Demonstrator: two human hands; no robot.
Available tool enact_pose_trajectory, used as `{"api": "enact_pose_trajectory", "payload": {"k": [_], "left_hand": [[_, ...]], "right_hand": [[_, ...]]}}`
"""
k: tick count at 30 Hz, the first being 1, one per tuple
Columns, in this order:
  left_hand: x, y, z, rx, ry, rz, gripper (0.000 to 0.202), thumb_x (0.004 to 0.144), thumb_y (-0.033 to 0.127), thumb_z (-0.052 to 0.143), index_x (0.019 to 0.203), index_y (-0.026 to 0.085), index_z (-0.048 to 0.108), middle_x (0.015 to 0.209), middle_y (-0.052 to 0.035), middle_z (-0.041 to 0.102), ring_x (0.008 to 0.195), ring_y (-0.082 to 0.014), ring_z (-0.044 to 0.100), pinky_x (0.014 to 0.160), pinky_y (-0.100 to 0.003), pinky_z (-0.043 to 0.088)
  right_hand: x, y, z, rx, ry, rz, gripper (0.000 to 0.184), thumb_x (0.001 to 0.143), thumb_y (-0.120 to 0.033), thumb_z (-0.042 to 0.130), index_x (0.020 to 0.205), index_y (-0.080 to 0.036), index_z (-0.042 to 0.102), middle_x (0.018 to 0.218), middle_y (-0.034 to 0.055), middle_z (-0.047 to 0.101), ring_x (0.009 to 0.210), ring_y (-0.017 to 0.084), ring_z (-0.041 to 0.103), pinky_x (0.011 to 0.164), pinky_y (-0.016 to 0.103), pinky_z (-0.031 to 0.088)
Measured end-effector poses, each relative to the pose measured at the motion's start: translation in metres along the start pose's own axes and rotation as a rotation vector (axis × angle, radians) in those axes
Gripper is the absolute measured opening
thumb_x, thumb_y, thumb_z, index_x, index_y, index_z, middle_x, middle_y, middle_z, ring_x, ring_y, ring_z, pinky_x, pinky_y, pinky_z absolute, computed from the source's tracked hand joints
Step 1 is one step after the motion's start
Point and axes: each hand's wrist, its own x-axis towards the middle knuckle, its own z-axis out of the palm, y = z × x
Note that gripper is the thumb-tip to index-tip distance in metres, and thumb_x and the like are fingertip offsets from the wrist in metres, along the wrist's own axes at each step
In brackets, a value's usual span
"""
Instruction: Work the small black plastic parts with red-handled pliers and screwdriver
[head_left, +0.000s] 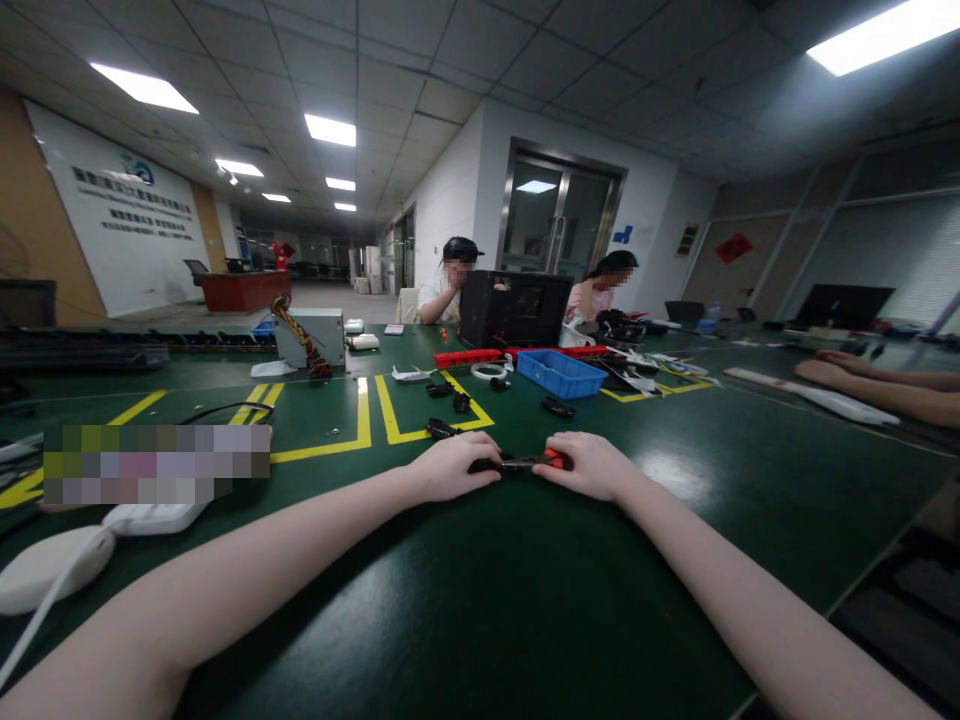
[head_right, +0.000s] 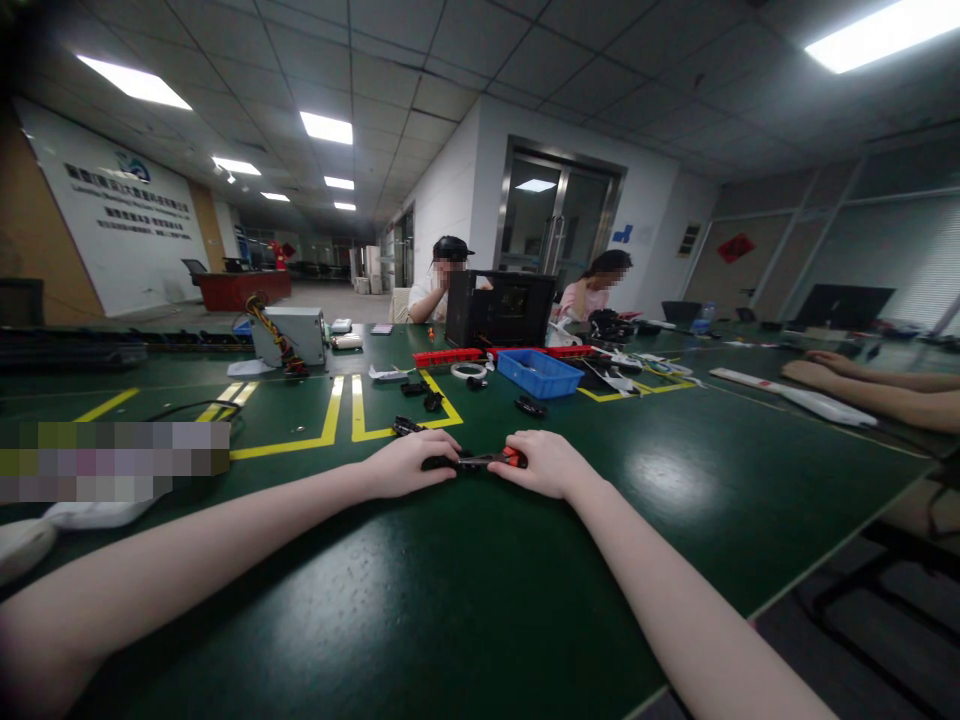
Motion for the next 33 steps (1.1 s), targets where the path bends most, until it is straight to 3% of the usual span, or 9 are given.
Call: {"api": "enact_pose_trajectory", "payload": {"k": [11, 17, 29, 33], "left_hand": [[0.0016, 0.0007, 0.0011, -0.017, 0.025, -0.054, 0.012, 0.086, 0.025, 0.06, 0.096, 0.018, 0.061, 0.107, -0.0057, 0.065, 0.098, -0.02, 0.061, 0.089, -0.033, 0.047], [0.0014, 0.0038, -0.0014, -0.015, -0.005, -0.116, 0.022, 0.089, 0.028, 0.057, 0.108, 0.018, 0.056, 0.105, -0.0063, 0.066, 0.097, -0.0212, 0.062, 0.086, -0.034, 0.048], [0.0018, 0.0023, -0.0016, 0.002, -0.045, -0.048, 0.02, 0.093, 0.028, 0.052, 0.108, 0.019, 0.06, 0.106, -0.0065, 0.065, 0.102, -0.021, 0.059, 0.092, -0.035, 0.045], [0.0016, -0.0001, -0.0007, -0.075, -0.043, -0.029, 0.017, 0.092, 0.023, 0.052, 0.106, 0.019, 0.06, 0.117, -0.0067, 0.063, 0.109, -0.0211, 0.058, 0.097, -0.036, 0.044]], "right_hand": [[0.002, -0.0049, -0.0039, 0.025, -0.051, 0.059, 0.043, 0.087, -0.06, 0.043, 0.07, -0.021, 0.05, 0.073, 0.0028, 0.059, 0.064, 0.016, 0.052, 0.056, 0.026, 0.029], [0.0011, -0.0045, -0.0033, 0.007, -0.041, 0.052, 0.043, 0.087, -0.06, 0.043, 0.071, -0.02, 0.05, 0.074, 0.0032, 0.059, 0.064, 0.016, 0.052, 0.056, 0.026, 0.03], [-0.0013, 0.0, -0.0011, -0.058, 0.075, -0.035, 0.04, 0.086, -0.057, 0.047, 0.073, -0.02, 0.053, 0.074, 0.0045, 0.059, 0.067, 0.016, 0.052, 0.063, 0.028, 0.034], [-0.0011, -0.0015, -0.0028, -0.059, 0.074, -0.065, 0.04, 0.086, -0.057, 0.048, 0.073, -0.02, 0.053, 0.074, 0.0047, 0.058, 0.068, 0.017, 0.052, 0.063, 0.028, 0.034]]}}
